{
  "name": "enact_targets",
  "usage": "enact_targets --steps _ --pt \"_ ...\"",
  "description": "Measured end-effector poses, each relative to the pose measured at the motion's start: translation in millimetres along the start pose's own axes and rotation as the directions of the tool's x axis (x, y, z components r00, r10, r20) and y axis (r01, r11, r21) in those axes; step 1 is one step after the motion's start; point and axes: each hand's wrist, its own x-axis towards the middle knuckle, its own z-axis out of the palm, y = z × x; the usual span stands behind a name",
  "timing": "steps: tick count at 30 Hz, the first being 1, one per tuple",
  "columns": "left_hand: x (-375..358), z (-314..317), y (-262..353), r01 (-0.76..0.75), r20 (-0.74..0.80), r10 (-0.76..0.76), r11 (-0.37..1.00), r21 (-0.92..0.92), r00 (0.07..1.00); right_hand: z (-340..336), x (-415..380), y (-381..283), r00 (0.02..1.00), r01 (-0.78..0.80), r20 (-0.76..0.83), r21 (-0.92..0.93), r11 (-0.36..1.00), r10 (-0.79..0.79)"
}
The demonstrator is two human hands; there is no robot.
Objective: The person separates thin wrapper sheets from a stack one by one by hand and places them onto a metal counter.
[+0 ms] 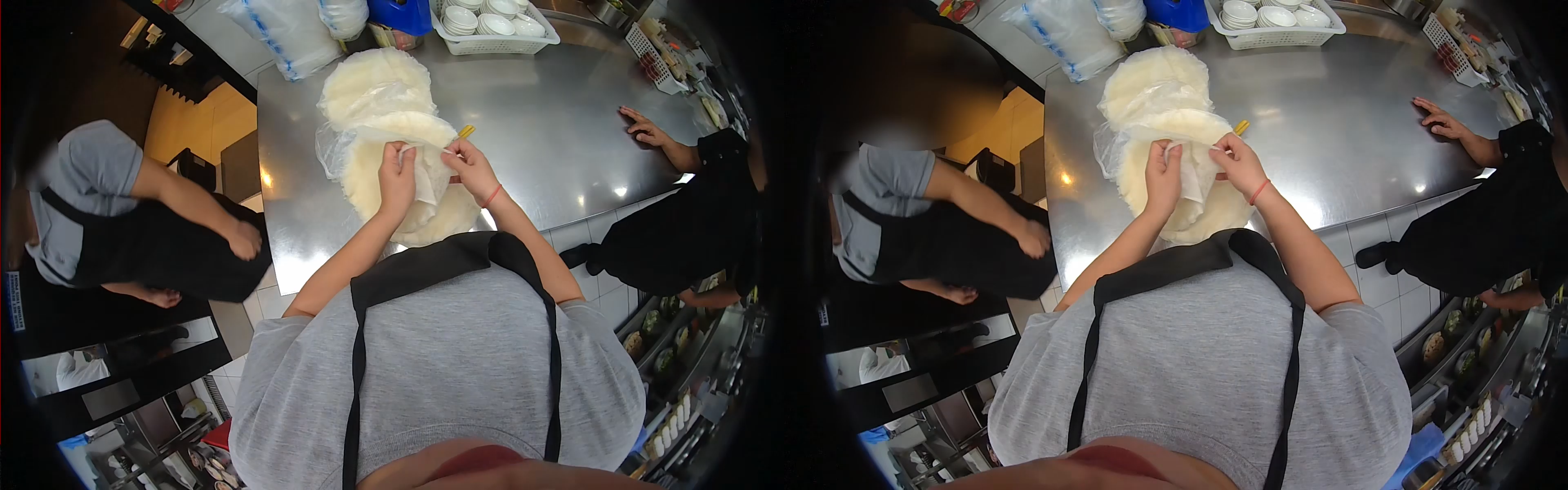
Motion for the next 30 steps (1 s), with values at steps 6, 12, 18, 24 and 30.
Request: enact_targets --steps 6,12,18,24,30 --pt "-11.2 16.9 15.7 -0.047 0.178 0.008 0.975 0.216 0.984 35.4 10.6 10.7 0.841 0.385 -0.257 -0.336 0.86 -0.476" --pt "-8.4 17.2 5.4 -0.034 0.083 0.021 0.986 0.162 0.996 30.7 13.5 10.9 0.827 0.29 -0.326 -0.451 0.844 -0.458" --pt "7.6 -9.7 2.2 -0.018 -0.035 0.026 0.98 0.2 0.999 7.6 22.9 4.8 0.793 0.264 -0.288 -0.632 0.728 -0.537" --pt "11.6 -25.9 -2.2 0.066 0.0 -0.067 0.986 0.152 0.998 -1.6 25.2 7.3 0.816 0.246 -0.291 -0.608 0.755 -0.5" --pt "9.7 -25.2 3.8 0.162 0.307 -0.139 0.986 -0.049 0.942 -7.4 23.9 -6.4 0.962 0.182 -0.096 -0.475 0.861 -0.256"
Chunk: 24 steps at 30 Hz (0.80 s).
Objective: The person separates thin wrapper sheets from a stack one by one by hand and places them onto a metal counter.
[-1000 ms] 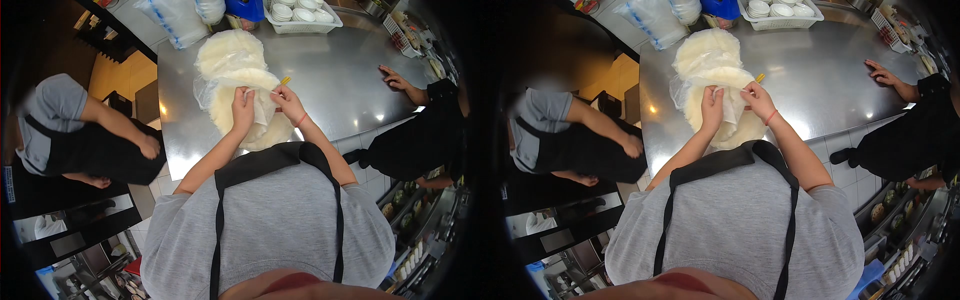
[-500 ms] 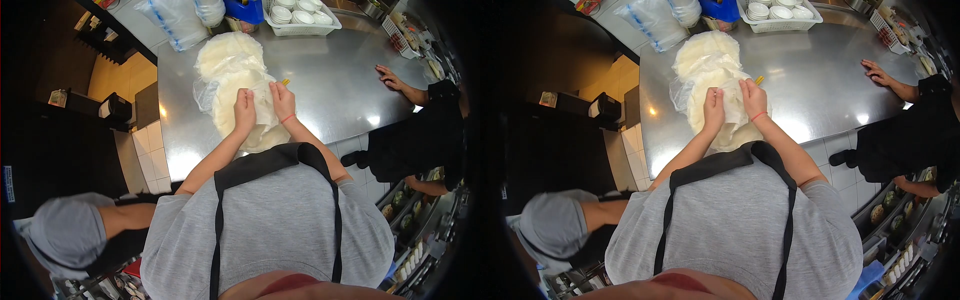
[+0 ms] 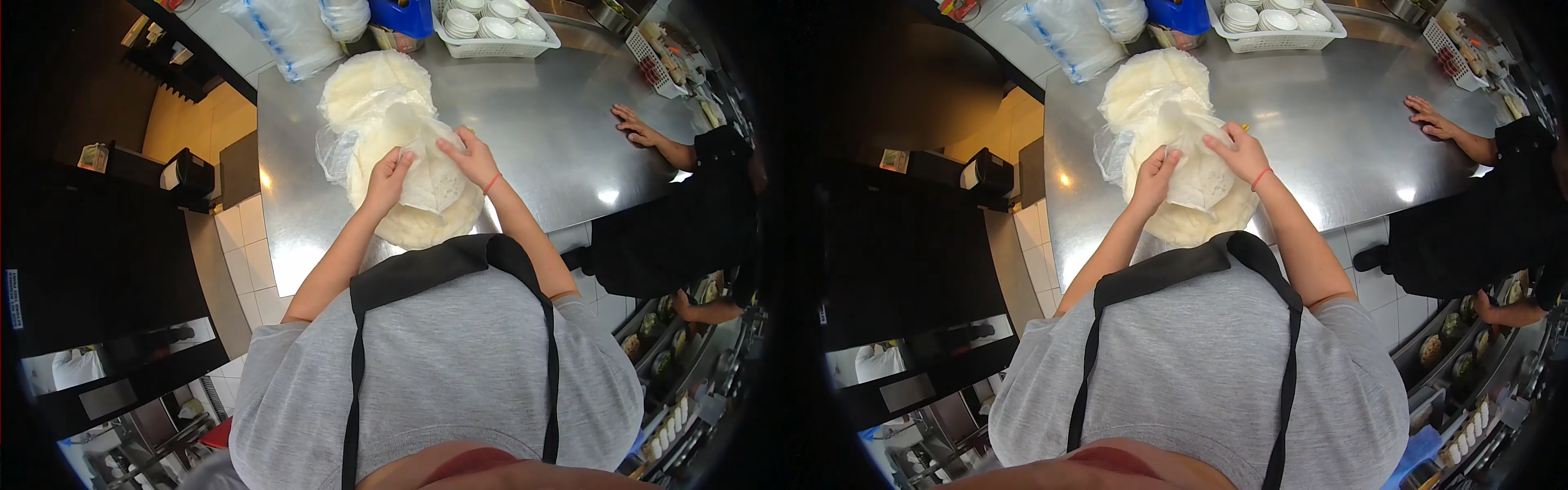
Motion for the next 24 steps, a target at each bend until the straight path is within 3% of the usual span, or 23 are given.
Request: enact_targets --steps 1,3,5,7,8,10,12,14,15,16,21,23,24 --pt "-0.7 -0.7 -1.0 0.054 0.079 -0.052 0.998 -0.022 0.995 2.1 -0.1 -2.6 1.0 -0.001 -0.003 0.0 1.0 0.001" --pt "-4.3 1.9 -1.9 0.039 0.12 -0.041 0.999 0.022 0.992 6.6 1.1 -7.9 0.974 0.222 0.02 0.082 0.972 -0.224" --pt "-5.2 5.7 -0.9 0.018 0.158 -0.028 0.998 0.065 0.987 6.4 2.2 -11.7 0.979 0.191 0.04 0.138 0.972 -0.199" --pt "-6.0 9.8 4.1 -0.006 -0.024 0.006 1.0 -0.008 1.0 5.3 0.7 -21.6 0.982 0.158 0.069 0.195 0.968 -0.174" --pt "-4.6 10.0 7.2 -0.006 -0.028 0.006 1.0 -0.007 1.0 3.4 -0.6 -27.4 0.986 0.129 0.086 0.131 0.983 -0.141" --pt "-0.9 13.2 24.6 -0.199 -0.138 0.225 0.963 0.179 0.964 3.4 -5.8 -38.9 0.989 0.1 0.105 0.066 0.993 -0.106" --pt "1.1 25.4 40.9 -0.213 -0.172 0.26 0.944 0.251 0.95 5.8 -11.1 -48.3 0.946 0.322 0.033 -0.028 0.946 -0.321" --pt "3.0 27.3 45.1 -0.223 -0.201 0.296 0.921 0.32 0.934 6.8 -14.9 -52.4 0.922 0.386 -0.007 -0.049 0.921 -0.387" --pt "5.5 23.3 45.5 -0.163 -0.187 0.222 0.944 0.288 0.957 6.1 -15.6 -54.1 0.892 0.446 -0.048 -0.072 0.892 -0.45" --pt "8.3 18.9 45.7 -0.099 -0.169 0.146 0.961 0.257 0.975 2.6 -16.3 -55.7 0.891 0.447 -0.051 -0.074 0.891 -0.451" --pt "17.4 -0.6 36.4 -0.158 -0.204 0.207 0.959 0.233 0.957 -18.1 -17.5 -46.7 0.958 0.222 -0.173 -0.066 0.973 -0.23" --pt "14.2 2.4 39.1 -0.128 -0.184 0.184 0.951 0.281 0.966 -20.5 -15.8 -40.4 0.969 0.2 -0.135 -0.063 0.978 -0.206" --pt "11.7 4.7 41.2 -0.127 -0.185 0.183 0.951 0.282 0.966 -20.2 -15.9 -40.3 0.979 0.203 -0.031 0.002 0.979 -0.203"
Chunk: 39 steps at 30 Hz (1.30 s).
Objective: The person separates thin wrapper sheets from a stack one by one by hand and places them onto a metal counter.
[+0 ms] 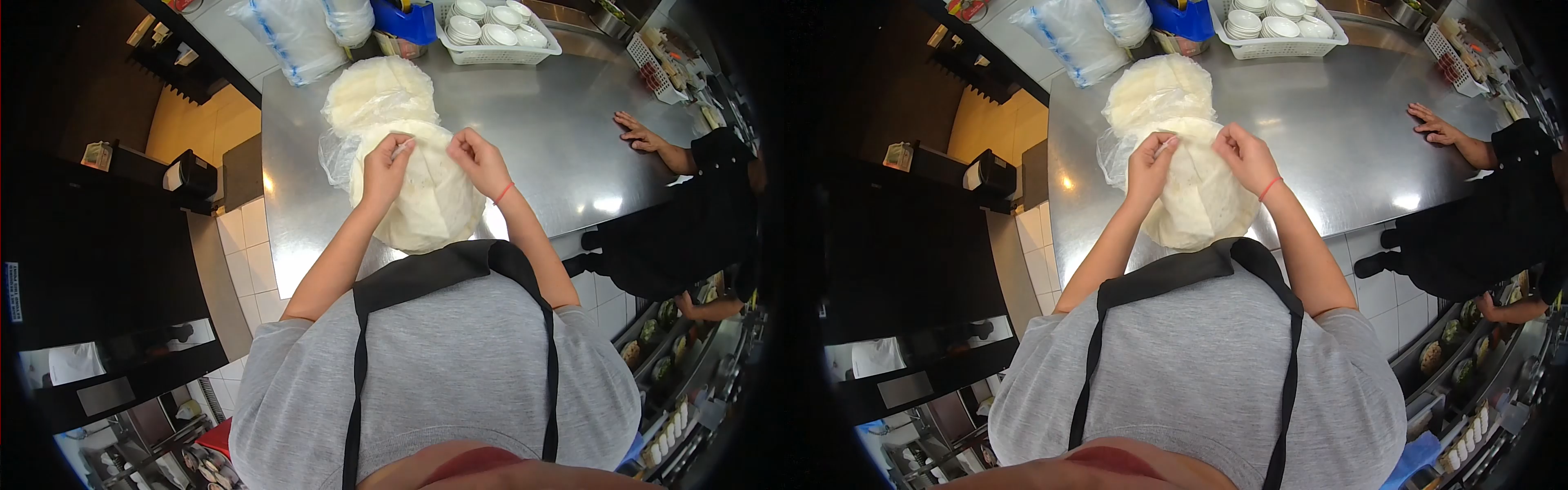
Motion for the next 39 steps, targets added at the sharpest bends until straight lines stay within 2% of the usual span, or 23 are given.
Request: enact_targets --steps 1,3,5,7,8,10,11,13,14,16,19,20,21,22,23,25,27,28,30,34,35,37,39 --pt "-2.5 2.0 3.9 -0.009 0.045 0.01 1.0 -0.015 0.999 0.0 -0.1 -1.2 0.995 -0.006 0.102 0.065 0.998 -0.001" --pt "-7.6 7.0 10.8 -0.016 0.096 0.019 0.999 -0.031 0.995 1.0 -1.2 -15.4 0.986 -0.028 0.168 0.06 0.998 0.018" --pt "-10.9 10.7 15.4 0.03 0.228 -0.004 0.993 -0.113 0.974 -0.2 0.6 -20.9 0.972 -0.048 0.232 0.055 0.997 0.034" --pt "-8.7 9.9 12.2 -0.025 0.206 0.047 0.994 -0.11 0.977 -3.7 7.1 -17.5 0.926 0.015 0.376 -0.126 0.992 0.033" --pt "-6.8 5.7 11.8 -0.02 0.133 0.031 0.996 -0.083 0.991 -5.6 7.1 -15.8 0.926 0.018 0.376 -0.124 0.992 0.031" --pt "-0.6 -0.9 4.0 -0.04 -0.001 0.04 0.996 -0.08 0.999 -10.4 6.0 -9.0 0.972 -0.118 0.212 0.081 0.99 0.098" --pt "0.6 -4.7 0.6 -0.04 -0.004 0.04 0.996 -0.079 0.999 -13.2 7.2 -3.8 0.972 -0.116 0.215 0.081 0.99 0.097" --pt "2.0 -10.3 0.2 0.042 0.009 -0.042 0.999 -0.026 0.999 -17.1 11.5 -0.2 0.991 -0.046 0.126 0.104 0.994 0.033" --pt "2.5 -8.4 0.9 0.042 0.009 -0.042 0.999 -0.027 0.999 -16.0 10.6 -0.5 0.991 -0.046 0.126 0.104 0.994 0.033" --pt "5.0 0.3 5.9 -0.011 0.135 0.029 0.991 -0.133 0.99 -14.7 8.1 -24.7 0.992 0.063 0.099 0.154 0.986 -0.078" --pt "6.6 7.1 24.7 -0.1 0.209 0.109 0.994 -0.055 0.972 -17.0 4.6 -46.2 0.974 0.066 0.2 0.206 0.976 -0.108" --pt "8.3 10.0 34.7 -0.063 0.192 0.102 0.977 -0.202 0.976 -17.5 5.3 -45.5 0.973 0.067 0.203 0.207 0.976 -0.11" --pt "11.1 6.8 37.8 -0.065 0.191 0.104 0.977 -0.202 0.976 -19.5 6.3 -43.2 0.97 0.09 0.203 0.226 0.97 -0.138" --pt "15.2 1.4 39.3 0.005 0.217 0.031 0.987 -0.161 0.976 -22.0 6.9 -40.0 0.966 0.112 0.201 0.244 0.963 -0.164" --pt "19.7 -1.4 39.5 0.074 0.242 -0.044 0.99 -0.117 0.969 -25.0 7.2 -35.1 0.966 0.113 0.2 0.243 0.963 -0.164" --pt "25.3 -2.1 24.5 0.056 0.197 -0.029 0.99 -0.133 0.98 -29.4 7.8 -22.4 0.988 0.027 0.142 0.187 0.982 -0.054" --pt "27.0 -5.7 19.6 -0.03 0.153 0.024 0.999 0.035 0.988 -31.2 11.4 -11.6 0.99 -0.033 0.143 0.172 0.985 0.008" --pt "24.6 -4.5 21.4 -0.03 0.154 0.024 0.999 0.035 0.988 -30.9 11.7 -8.2 0.987 -0.096 0.141 0.157 0.983 0.074" --pt "16.1 0.4 29.0 -0.118 0.161 0.091 0.979 0.167 0.983 -26.0 11.5 -7.6 0.988 -0.034 0.156 0.135 0.99 0.012" --pt "8.8 3.6 45.4 -0.103 0.25 0.028 0.95 0.295 0.968 -11.5 8.9 -36.7 0.987 0.103 0.12 0.058 0.993 -0.109" --pt "7.8 5.0 47.8 -0.126 0.271 0.053 0.958 0.258 0.961 -11.5 10.6 -33.0 0.987 0.102 0.119 0.058 0.993 -0.108" --pt "8.6 4.3 47.7 -0.152 0.292 0.083 0.963 0.223 0.953 -12.1 17.3 -26.9 0.954 -0.007 0.301 0.012 1.0 0.003" --pt "11.0 -0.6 41.6 -0.147 0.204 0.092 0.951 0.272 0.975 -18.1 15.8 -33.5 0.966 -0.032 0.258 0.046 0.998 0.019"
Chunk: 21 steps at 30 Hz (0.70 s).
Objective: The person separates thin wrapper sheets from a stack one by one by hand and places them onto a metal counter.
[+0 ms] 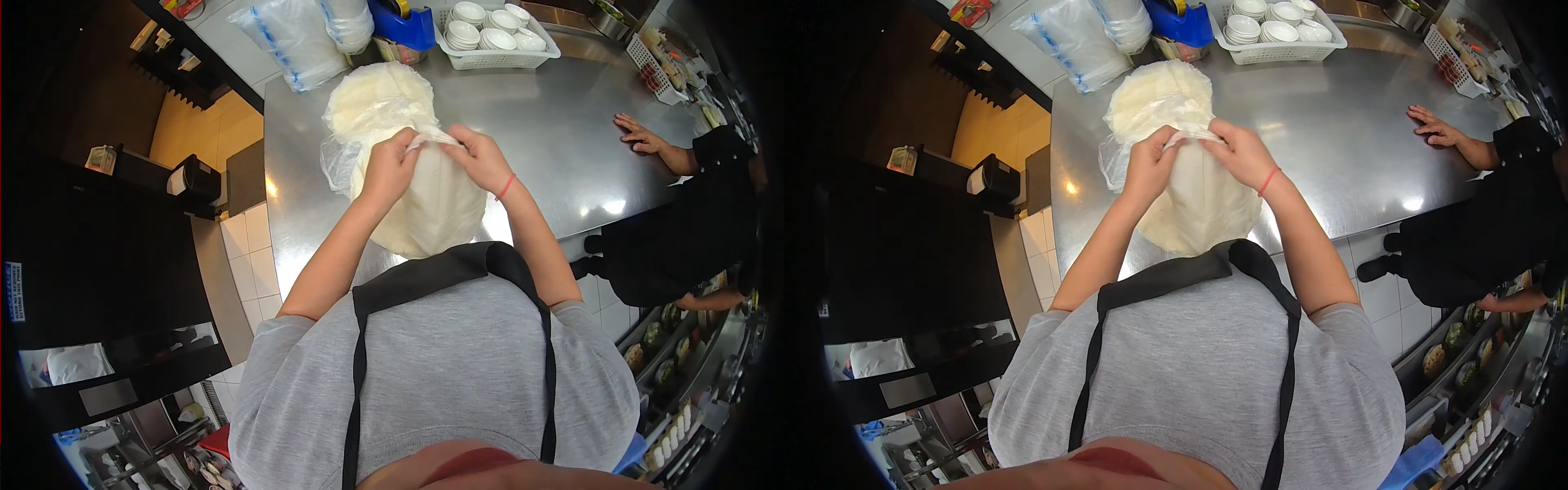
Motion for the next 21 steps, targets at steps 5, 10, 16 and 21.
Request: enact_targets --steps 5,10,16,21 --pt "-2.3 -2.4 -8.2 0.06 -0.052 -0.065 0.994 -0.092 0.997 -2.5 -1.8 5.4 0.99 0.048 -0.129 -0.055 0.997 -0.054" --pt "7.2 13.2 -4.1 -0.244 -0.197 0.211 0.956 -0.165 0.957 7.2 -5.8 -14.0 0.973 0.22 -0.035 -0.156 0.963 -0.228" --pt "8.1 -8.1 -1.4 0.168 0.099 -0.15 0.963 -0.21 0.984 -3.1 -7.2 5.8 0.988 0.134 -0.07 -0.102 0.986 -0.141" --pt "-0.1 -1.6 8.5 0.142 -0.005 -0.145 0.974 -0.175 0.989 -2.2 -9.4 5.8 0.994 -0.061 -0.093 -0.002 0.998 0.06"
